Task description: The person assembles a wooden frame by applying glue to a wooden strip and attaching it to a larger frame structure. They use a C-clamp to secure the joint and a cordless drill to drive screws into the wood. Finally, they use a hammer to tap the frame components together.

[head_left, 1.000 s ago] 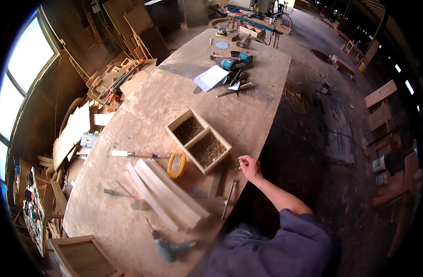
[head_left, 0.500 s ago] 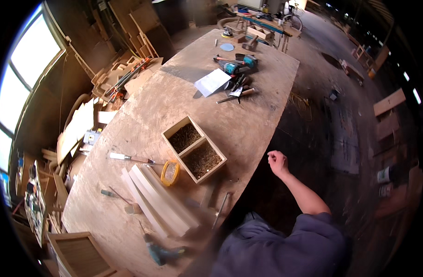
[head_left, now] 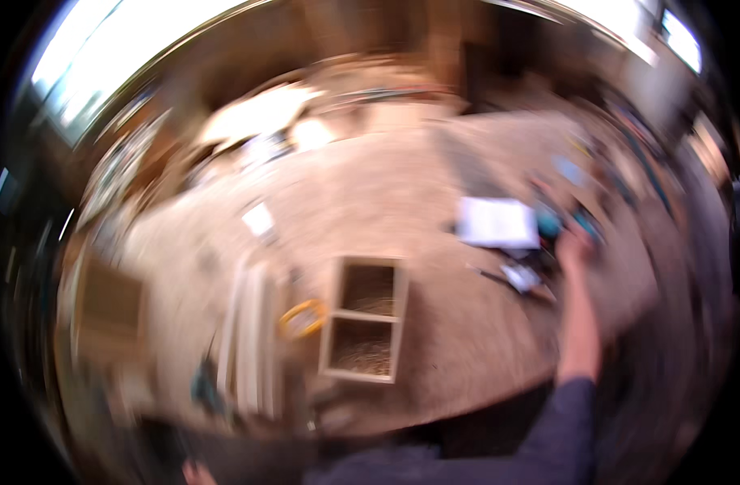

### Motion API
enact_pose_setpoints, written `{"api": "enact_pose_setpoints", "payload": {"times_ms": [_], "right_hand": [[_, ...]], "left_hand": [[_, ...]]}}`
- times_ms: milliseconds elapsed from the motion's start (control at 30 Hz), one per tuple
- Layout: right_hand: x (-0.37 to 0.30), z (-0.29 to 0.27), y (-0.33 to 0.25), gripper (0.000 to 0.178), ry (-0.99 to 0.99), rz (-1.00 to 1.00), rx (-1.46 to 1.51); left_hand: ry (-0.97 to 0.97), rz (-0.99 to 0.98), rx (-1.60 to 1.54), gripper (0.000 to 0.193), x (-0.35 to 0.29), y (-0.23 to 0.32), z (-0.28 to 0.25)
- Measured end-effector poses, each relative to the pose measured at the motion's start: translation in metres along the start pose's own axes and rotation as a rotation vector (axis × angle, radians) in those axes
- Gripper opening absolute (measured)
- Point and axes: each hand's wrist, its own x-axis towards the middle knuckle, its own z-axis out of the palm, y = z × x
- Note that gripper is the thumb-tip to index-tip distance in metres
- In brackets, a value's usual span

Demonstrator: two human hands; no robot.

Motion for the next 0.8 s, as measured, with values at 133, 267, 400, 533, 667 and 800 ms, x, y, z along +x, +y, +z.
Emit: {"api": "enact_pose_setpoints", "payload": {"times_ms": [133,267,400,533,667,800], "right_hand": [[0.061,0.007,0.108,0.05,-0.314,0.102,-0.109],[0.097,0.006,0.198,0.047,-0.377,0.177,-0.332],[0.106,0.002,0.166,0.041,-0.21,0.244,-0.154],[0.085,-0.059,0.062,0.034,-0.014,0.28,0.329],[0.039,-0.134,-0.074,0.029,0.043,0.299,0.934],[-0.041,-0.196,-0.243,0.025,-0.108,0.291,1.311]], "left_hand": [[-0.103,0.009,0.148,0.017,-0.074,-0.081,-0.043],[-0.072,-0.142,0.212,0.016,-0.077,-0.067,-0.038],[-0.057,-0.097,0.169,0.019,-0.056,-0.048,-0.041],[0.046,0.013,-0.014,0.026,-0.009,-0.045,-0.023],[0.183,-0.068,-0.236,0.041,0.084,-0.039,-0.006],[0.267,-0.111,-0.588,0.057,0.19,-0.03,0.011]]}}
